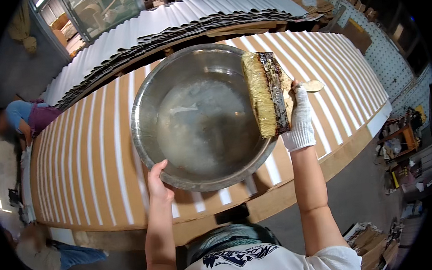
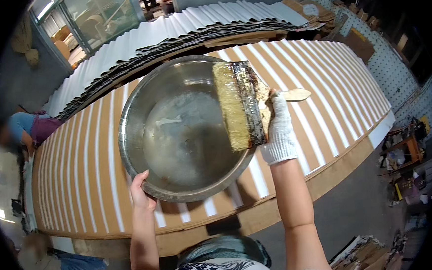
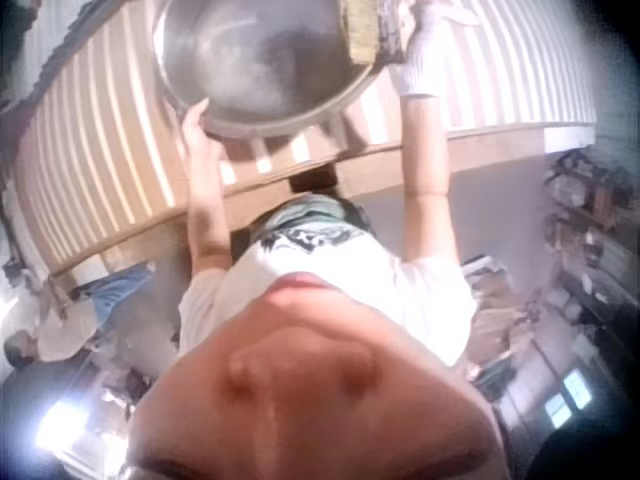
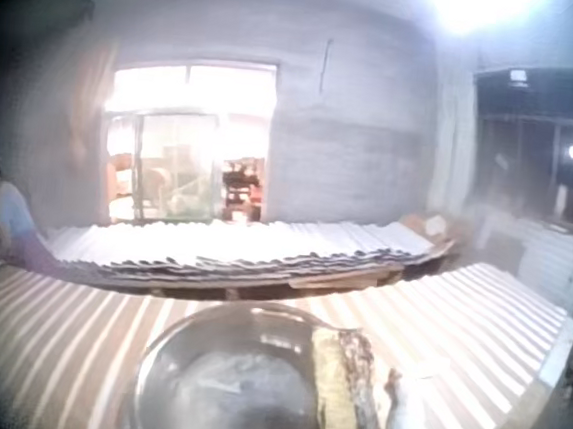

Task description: The person repeatedly dips a brush into a metal bowl of liquid and applies it to the surface of a large striped wooden object. Another person is visible in the background working on the same object.

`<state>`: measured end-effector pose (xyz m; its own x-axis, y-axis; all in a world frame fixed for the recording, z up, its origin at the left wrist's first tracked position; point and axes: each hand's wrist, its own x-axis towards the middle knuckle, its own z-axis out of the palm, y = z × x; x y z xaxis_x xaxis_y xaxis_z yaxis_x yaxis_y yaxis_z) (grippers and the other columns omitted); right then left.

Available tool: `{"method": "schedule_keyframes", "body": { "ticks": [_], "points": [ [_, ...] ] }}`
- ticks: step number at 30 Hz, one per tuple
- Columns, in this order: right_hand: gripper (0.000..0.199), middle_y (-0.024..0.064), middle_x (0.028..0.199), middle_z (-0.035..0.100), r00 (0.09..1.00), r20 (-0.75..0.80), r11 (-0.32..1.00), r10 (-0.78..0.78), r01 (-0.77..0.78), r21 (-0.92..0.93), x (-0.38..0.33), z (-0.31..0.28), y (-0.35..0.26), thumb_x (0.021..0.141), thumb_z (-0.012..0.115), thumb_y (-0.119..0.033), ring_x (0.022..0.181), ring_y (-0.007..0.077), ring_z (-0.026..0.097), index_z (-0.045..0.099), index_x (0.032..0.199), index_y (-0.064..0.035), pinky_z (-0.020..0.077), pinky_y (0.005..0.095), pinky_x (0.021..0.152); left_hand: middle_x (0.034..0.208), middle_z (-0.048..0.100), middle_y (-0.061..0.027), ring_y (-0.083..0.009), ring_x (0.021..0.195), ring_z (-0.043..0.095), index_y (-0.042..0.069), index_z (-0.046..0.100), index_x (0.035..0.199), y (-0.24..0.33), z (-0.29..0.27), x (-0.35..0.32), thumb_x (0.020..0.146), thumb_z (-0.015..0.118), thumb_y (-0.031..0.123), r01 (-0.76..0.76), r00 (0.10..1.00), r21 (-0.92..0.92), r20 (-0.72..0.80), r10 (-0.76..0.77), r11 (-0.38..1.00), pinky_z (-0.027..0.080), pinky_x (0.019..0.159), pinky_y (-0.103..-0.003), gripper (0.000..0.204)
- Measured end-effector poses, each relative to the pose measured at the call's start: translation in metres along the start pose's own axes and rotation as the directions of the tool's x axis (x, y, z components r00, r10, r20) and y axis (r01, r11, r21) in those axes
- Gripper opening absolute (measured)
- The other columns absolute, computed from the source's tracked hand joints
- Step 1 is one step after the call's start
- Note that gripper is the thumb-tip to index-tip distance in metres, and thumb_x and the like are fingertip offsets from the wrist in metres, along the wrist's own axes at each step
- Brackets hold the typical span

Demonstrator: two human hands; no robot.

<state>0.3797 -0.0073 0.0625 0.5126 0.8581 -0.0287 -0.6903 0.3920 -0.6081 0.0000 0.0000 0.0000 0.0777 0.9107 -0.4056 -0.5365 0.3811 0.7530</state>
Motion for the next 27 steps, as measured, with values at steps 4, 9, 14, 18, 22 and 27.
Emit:
{"method": "schedule_keyframes", "body": {
  "ticks": [4, 9, 14, 18, 22, 27],
  "points": [
    [0.037, 0.0129, 0.117, 0.07, 0.957, -0.289, 1.0, 0.003, -0.005, -0.008, 0.011, -0.046, -0.021, 0.104, 0.058, -0.036, 0.101, 0.0258, 0.07, 0.059, 0.125, -0.0055, 0.0609, 0.0412, 0.089, 0.117, 0.069, -0.0113, -0.0252, 0.108, 0.065, -0.001, 0.062, 0.126, -0.02, 0.038, 0.006, 0.089, 0.064, 0.013, 0.093, 0.996, 0.076, 0.008, -0.094, 0.993, 0.052, 0.094, -0.041, 0.039],
    [0.042, 0.0098, 0.12, 0.069, 0.961, -0.201, 0.963, -0.188, 0.141, -0.23, 0.067, -0.071, -0.081, 0.103, 0.059, -0.043, 0.102, 0.0226, 0.07, 0.06, 0.125, -0.0073, 0.0603, 0.0398, 0.09, 0.13, 0.063, -0.0109, -0.0246, 0.112, 0.064, -0.001, 0.057, 0.133, -0.092, 0.113, 0.049, 0.089, 0.069, 0.014, -0.009, 0.998, 0.117, -0.059, 0.016, 0.993, 0.051, 0.095, -0.041, 0.048],
    [0.039, 0.0052, 0.093, 0.069, 0.997, 0.031, 0.675, -0.067, 0.068, -0.734, 0.08, -0.032, -0.098, 0.1, 0.063, -0.039, 0.076, 0.0119, 0.063, 0.07, 0.114, -0.0036, 0.0513, 0.0274, 0.065, 0.135, 0.06, -0.0128, -0.0246, 0.116, 0.064, 0.002, 0.041, 0.148, -0.099, 0.147, 0.047, 0.101, 0.061, 0.046, 0.105, 0.991, 0.254, 0.05, -0.122, 0.961, 0.06, 0.083, -0.04, 0.067],
    [0.041, 0.0155, 0.092, 0.076, 0.958, 0.286, 0.218, 0.005, 0.278, -0.935, 0.083, -0.006, -0.033, 0.093, 0.069, -0.03, 0.083, 0.0194, 0.071, 0.072, 0.126, -0.0061, 0.0541, 0.0338, 0.081, 0.152, 0.047, -0.0138, -0.0288, 0.132, 0.055, 0.007, 0.028, 0.158, -0.079, 0.139, 0.031, 0.108, 0.046, 0.046, 0.04, 0.987, 0.323, 0.133, -0.087, 0.946, 0.057, 0.093, -0.045, 0.066],
    [0.042, 0.028, 0.094, 0.072, 0.916, 0.354, -0.115, 0.191, 0.379, -0.918, 0.073, -0.004, 0.023, 0.088, 0.072, -0.038, 0.09, 0.0363, 0.073, 0.075, 0.111, -0.003, 0.0551, 0.0426, 0.081, 0.091, 0.053, -0.0011, -0.0087, 0.071, 0.053, 0.003, 0.051, 0.134, -0.083, 0.073, 0.008, 0.103, 0.057, 0.012, -0.131, 0.988, 0.383, -0.025, 0.152, 0.914, 0.044, 0.058, -0.026, 0.032],
    [0.049, 0.0264, 0.085, 0.07, 0.855, 0.405, -0.359, 0.324, 0.507, -0.784, 0.05, 0.014, 0.041, 0.087, 0.073, -0.049, 0.083, 0.0431, 0.069, 0.074, 0.097, -0.0007, 0.0533, 0.0499, 0.076, 0.072, 0.042, 0.0049, -0.0024, 0.054, 0.036, 0.01, 0.048, 0.094, -0.074, -0.025, -0.063, 0.096, 0.062, -0.003, -0.187, 0.966, 0.223, -0.137, 0.221, 0.957, 0.029, 0.045, -0.021, 0.019]
  ]
}}
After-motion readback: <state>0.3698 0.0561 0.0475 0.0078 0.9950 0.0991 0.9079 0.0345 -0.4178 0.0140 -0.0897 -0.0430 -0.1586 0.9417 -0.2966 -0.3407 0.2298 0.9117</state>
